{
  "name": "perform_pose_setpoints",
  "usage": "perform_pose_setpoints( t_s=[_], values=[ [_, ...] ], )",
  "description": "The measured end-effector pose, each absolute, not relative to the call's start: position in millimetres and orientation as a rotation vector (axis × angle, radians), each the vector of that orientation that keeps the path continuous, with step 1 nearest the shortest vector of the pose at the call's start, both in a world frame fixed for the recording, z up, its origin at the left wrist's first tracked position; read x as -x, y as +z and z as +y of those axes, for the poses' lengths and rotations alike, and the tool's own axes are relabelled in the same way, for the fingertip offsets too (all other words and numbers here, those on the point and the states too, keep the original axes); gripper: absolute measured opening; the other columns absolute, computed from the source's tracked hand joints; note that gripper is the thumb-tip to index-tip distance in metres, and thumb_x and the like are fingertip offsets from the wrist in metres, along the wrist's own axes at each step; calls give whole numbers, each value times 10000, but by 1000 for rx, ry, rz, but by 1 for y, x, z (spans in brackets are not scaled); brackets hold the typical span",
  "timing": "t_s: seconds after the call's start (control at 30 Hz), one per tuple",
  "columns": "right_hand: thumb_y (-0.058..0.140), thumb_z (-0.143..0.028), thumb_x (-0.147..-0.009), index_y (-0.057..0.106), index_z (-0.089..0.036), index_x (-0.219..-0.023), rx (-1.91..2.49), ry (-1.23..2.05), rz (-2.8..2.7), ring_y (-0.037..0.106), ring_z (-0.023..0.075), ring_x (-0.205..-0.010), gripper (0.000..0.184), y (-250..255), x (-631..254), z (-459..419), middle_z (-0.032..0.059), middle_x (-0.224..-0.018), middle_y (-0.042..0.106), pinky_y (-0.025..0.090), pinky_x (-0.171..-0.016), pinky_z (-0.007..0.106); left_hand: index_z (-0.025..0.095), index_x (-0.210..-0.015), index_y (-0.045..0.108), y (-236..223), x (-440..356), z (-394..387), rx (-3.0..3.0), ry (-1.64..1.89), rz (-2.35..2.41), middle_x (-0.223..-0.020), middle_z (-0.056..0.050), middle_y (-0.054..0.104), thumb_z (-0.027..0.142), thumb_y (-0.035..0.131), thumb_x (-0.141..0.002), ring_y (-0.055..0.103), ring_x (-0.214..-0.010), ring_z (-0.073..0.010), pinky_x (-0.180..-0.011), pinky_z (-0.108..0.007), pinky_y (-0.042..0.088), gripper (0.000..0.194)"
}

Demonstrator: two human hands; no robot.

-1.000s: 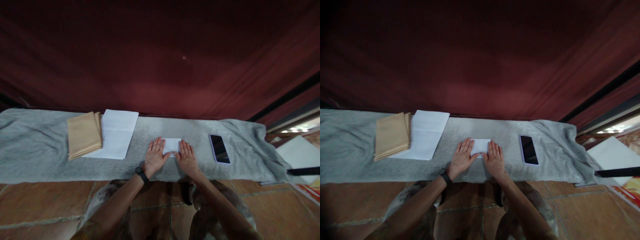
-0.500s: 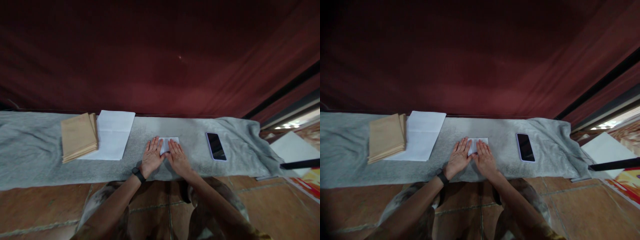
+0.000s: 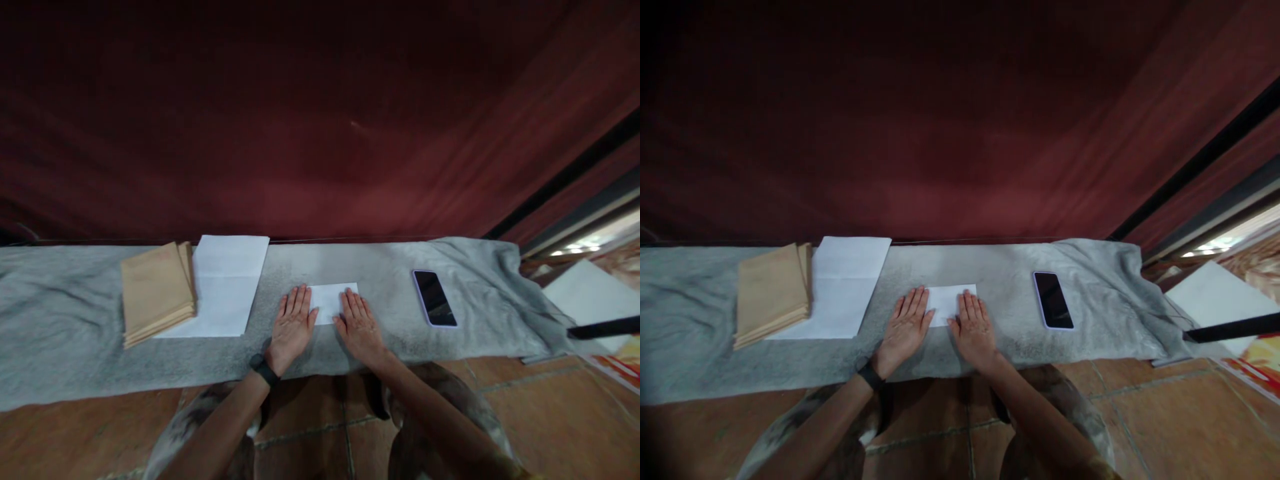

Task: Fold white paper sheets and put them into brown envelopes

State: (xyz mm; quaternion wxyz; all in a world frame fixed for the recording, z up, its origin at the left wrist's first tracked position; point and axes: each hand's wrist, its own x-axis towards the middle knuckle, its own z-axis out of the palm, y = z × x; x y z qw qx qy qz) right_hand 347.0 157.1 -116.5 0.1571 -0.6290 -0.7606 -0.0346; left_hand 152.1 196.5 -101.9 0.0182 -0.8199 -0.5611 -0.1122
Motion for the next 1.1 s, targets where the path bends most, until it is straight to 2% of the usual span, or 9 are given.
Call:
perform_pose_setpoints(
  t_s=[0.13,0.3,0.47,0.7,0.93,1.1],
  values=[
    [381,-402,-1045,357,-54,-1533,1820,-109,-2139,332,270,-1479,600,-118,-344,158,180,-1587,365,296,-1199,443,98,-1526,373,-98,-155,196,2494,-391,-1758,-1603,-140,350,354,288,-1025,299,-1501,-281,-1232,-510,246,569],
    [423,-397,-1029,362,-71,-1532,1804,-119,-2104,350,265,-1472,603,-121,-343,159,169,-1582,378,298,-1201,452,128,-1539,355,-99,-165,184,2687,-437,-1481,-1603,-111,365,375,296,-1031,276,-1512,-237,-1238,-472,269,568],
    [464,-409,-1013,381,-91,-1528,1796,-148,-2066,364,256,-1467,610,-123,-342,160,159,-1576,386,297,-1207,450,115,-1521,392,-111,-165,179,2691,-404,-1422,-1588,-146,380,481,307,-1024,310,-1497,-268,-1210,-495,322,623],
    [441,-448,-1026,362,-98,-1537,1835,-146,-2076,332,274,-1483,624,-119,-341,158,164,-1596,342,286,-1202,458,88,-1502,423,-112,-166,181,2648,-423,-1419,-1583,-203,371,500,298,-1019,338,-1482,-307,-1193,-502,332,647],
    [447,-420,-1029,379,-85,-1525,1876,-121,-2119,354,272,-1470,602,-115,-341,159,186,-1584,364,255,-1210,458,112,-1495,442,-111,-168,180,2647,-453,-1429,-1562,-189,417,482,295,-1015,376,-1463,-304,-1167,-513,354,624],
    [412,-441,-1040,372,-107,-1533,1849,-154,-2128,367,271,-1463,597,-120,-343,159,179,-1575,382,267,-1201,473,100,-1488,445,-113,-168,180,2630,-424,-1422,-1566,-199,407,539,305,-1001,372,-1464,-314,-1170,-506,342,670]
  ],
)
